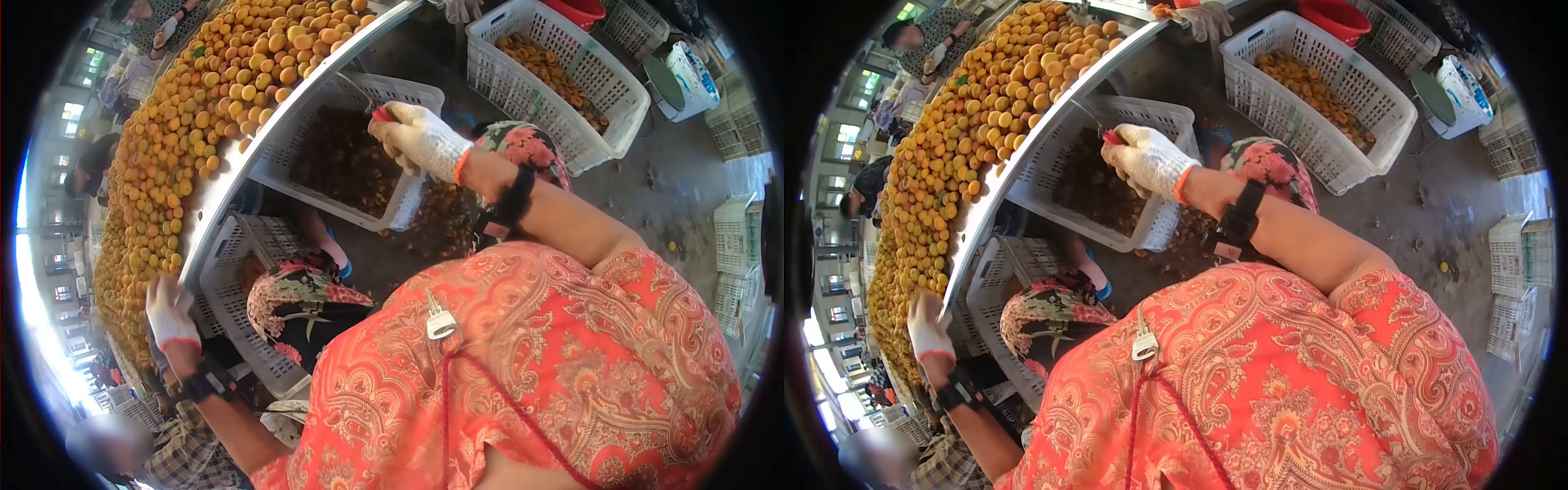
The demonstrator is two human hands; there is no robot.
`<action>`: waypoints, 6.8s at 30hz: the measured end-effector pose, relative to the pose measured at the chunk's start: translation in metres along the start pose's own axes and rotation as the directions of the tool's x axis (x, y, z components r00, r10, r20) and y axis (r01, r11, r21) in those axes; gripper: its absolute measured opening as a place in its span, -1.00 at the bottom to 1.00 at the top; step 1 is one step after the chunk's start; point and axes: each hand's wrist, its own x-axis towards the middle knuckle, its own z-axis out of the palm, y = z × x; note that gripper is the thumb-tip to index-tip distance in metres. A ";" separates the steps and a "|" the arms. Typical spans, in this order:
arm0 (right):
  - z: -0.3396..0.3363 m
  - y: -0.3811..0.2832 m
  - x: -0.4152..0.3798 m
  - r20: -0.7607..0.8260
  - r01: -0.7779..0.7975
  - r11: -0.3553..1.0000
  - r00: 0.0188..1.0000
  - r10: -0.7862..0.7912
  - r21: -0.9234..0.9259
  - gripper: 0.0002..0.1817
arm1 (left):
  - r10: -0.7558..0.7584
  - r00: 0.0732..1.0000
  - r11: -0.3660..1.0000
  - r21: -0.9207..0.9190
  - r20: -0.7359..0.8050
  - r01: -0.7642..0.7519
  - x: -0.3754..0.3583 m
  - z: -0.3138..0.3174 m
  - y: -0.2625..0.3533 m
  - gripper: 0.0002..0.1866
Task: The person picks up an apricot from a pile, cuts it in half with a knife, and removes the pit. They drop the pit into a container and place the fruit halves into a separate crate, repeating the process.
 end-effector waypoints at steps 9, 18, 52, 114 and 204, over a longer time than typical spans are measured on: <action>-0.007 0.032 0.031 -0.003 0.080 0.909 0.996 -0.089 -0.410 -0.68 | 0.011 0.872 0.989 0.124 0.489 -0.082 0.120 0.255 0.068 -0.67; -0.025 0.037 0.048 -0.053 -0.018 0.882 0.999 -0.008 -0.471 -0.67 | 0.276 0.739 0.525 0.548 0.614 -0.651 0.248 0.350 0.005 -0.48; 0.054 -0.046 -0.062 0.234 0.602 0.745 0.799 -0.555 -0.287 -0.75 | 0.386 0.713 0.679 -0.703 0.586 0.210 -0.101 0.196 0.078 -0.45; 0.082 -0.026 -0.072 0.149 0.416 0.543 0.871 -0.468 -0.730 -0.59 | 0.150 0.797 0.509 -0.736 0.585 0.445 -0.131 0.231 0.063 -0.45; 0.073 -0.078 -0.083 -0.174 0.466 0.739 0.777 -0.605 -0.487 -0.65 | -0.054 0.746 0.696 -0.511 0.664 0.505 -0.177 0.245 0.094 -0.46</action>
